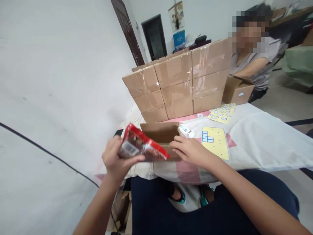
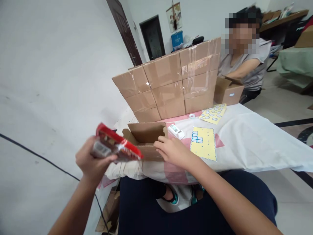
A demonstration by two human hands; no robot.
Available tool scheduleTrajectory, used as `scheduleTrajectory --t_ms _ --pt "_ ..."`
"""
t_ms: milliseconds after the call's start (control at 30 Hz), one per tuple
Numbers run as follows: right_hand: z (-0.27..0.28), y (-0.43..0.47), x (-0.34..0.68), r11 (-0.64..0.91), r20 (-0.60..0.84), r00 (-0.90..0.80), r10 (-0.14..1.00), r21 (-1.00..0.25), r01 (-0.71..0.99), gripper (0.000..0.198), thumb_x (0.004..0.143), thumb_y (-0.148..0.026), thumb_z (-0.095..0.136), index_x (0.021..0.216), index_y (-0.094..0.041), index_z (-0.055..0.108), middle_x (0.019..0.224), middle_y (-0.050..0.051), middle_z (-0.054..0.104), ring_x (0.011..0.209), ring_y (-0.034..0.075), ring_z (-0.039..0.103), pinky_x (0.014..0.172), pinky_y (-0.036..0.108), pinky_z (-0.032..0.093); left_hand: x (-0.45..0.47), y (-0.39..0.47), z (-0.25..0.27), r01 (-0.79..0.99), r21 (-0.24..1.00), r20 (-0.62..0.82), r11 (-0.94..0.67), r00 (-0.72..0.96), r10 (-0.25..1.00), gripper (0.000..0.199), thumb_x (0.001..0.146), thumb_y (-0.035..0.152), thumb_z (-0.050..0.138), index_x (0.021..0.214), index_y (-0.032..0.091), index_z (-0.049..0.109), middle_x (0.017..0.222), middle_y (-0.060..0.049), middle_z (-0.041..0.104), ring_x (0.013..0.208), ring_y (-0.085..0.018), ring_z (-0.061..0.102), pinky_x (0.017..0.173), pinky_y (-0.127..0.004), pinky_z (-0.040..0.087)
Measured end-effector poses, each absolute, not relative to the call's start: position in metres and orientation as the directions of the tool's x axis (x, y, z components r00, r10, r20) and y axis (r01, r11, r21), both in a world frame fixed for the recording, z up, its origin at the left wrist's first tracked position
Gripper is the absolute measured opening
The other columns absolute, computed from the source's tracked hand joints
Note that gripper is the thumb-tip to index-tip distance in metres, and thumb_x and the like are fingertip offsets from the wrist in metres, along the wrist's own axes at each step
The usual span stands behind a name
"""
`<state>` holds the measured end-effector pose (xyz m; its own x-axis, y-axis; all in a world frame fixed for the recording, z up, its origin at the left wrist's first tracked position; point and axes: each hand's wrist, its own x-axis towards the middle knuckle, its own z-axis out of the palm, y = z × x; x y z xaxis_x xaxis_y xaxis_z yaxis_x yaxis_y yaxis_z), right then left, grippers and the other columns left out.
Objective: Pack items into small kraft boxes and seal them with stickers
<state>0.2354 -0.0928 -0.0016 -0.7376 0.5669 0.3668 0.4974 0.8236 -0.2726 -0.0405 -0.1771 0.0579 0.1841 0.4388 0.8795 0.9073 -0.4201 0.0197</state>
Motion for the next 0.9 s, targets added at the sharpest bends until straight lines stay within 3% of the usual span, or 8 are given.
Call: scheduleTrajectory --t_ms 67,133,233,333,500,733,800,900 --pt "-0.001 -0.097 0.232 0.832 0.379 -0.741 0.554 -0.236 0.501 0.014 0.099 -0.019 0.050 0.098 -0.018 0.064 0.095 0.005 0.059 0.076 0.016 0.054 0.060 0.028 0.028 -0.030 -0.160 0.084 0.949 -0.076 0.883 -0.307 0.207 0.422 0.056 0.074 0.074 0.067 0.081 0.020 0.057 0.069 0.001 0.047 0.067 -0.017 0.047 0.069 -0.033 0.039" --pt "-0.001 -0.099 0.229 0.840 0.386 -0.746 0.542 -0.211 0.501 0.014 0.099 -0.020 0.051 0.099 -0.018 0.065 0.096 0.005 0.059 0.073 0.015 0.053 0.059 0.028 0.026 -0.015 -0.138 0.092 0.961 -0.153 0.769 -0.231 0.263 0.582 0.050 0.081 0.068 0.065 0.089 0.019 0.062 0.081 -0.005 0.057 0.081 -0.024 0.056 0.081 -0.039 0.042" --pt "-0.002 -0.098 0.227 0.849 0.387 -0.757 0.527 -0.186 0.495 0.017 0.099 -0.020 0.051 0.105 -0.019 0.066 0.099 0.006 0.059 0.071 0.014 0.052 0.057 0.028 0.024 0.005 -0.111 0.078 0.902 -0.123 0.202 -0.413 0.430 0.880 0.025 0.093 0.037 0.054 0.102 0.020 0.068 0.102 -0.010 0.065 0.097 -0.026 0.061 0.090 -0.040 0.044" --pt "-0.007 -0.097 0.226 0.854 0.385 -0.765 0.516 -0.162 0.495 0.018 0.098 -0.019 0.052 0.105 -0.021 0.068 0.099 0.005 0.059 0.068 0.013 0.050 0.056 0.029 0.023 0.007 -0.099 0.059 0.804 0.012 -0.167 -0.595 0.588 0.791 0.026 0.091 0.023 0.049 0.096 0.030 0.074 0.095 0.001 0.072 0.085 -0.016 0.065 0.080 -0.027 0.049" --pt "-0.008 -0.098 0.227 0.858 0.393 -0.770 0.502 -0.117 0.500 0.016 0.096 -0.017 0.053 0.101 -0.019 0.068 0.098 0.005 0.060 0.063 0.012 0.046 0.055 0.030 0.022 -0.003 -0.094 0.042 0.801 -0.041 -0.116 -0.597 0.590 0.799 0.042 0.089 0.020 0.050 0.128 0.028 0.063 0.126 -0.003 0.069 0.110 -0.019 0.062 0.091 -0.030 0.047" --pt "-0.007 -0.099 0.228 0.861 0.389 -0.771 0.504 -0.156 0.484 0.016 0.097 -0.017 0.053 0.098 -0.018 0.069 0.096 0.005 0.059 0.065 0.012 0.048 0.056 0.029 0.023 0.005 -0.085 0.037 0.827 -0.258 -0.072 -0.500 0.500 0.863 0.005 0.073 0.017 0.069 0.071 0.021 0.071 0.076 -0.013 0.071 0.099 -0.031 0.059 0.089 -0.043 0.040" --pt "-0.010 -0.096 0.230 0.855 0.393 -0.761 0.516 -0.181 0.487 0.017 0.098 -0.018 0.053 0.100 -0.018 0.069 0.099 0.006 0.060 0.068 0.013 0.050 0.057 0.029 0.024 0.001 -0.084 0.051 0.817 -0.274 -0.078 -0.508 0.507 0.858 0.007 0.076 0.024 0.072 0.082 0.023 0.074 0.086 -0.012 0.073 0.100 -0.029 0.060 0.086 -0.040 0.041" --pt "-0.012 -0.092 0.233 0.849 0.390 -0.755 0.527 -0.211 0.484 0.018 0.099 -0.022 0.052 0.098 -0.018 0.069 0.099 0.006 0.060 0.068 0.013 0.050 0.057 0.028 0.024 -0.006 -0.086 0.069 0.844 -0.254 -0.038 -0.472 0.479 0.877 0.037 0.084 0.047 0.067 0.115 0.027 0.069 0.110 -0.009 0.072 0.106 -0.028 0.060 0.078 -0.035 0.044"
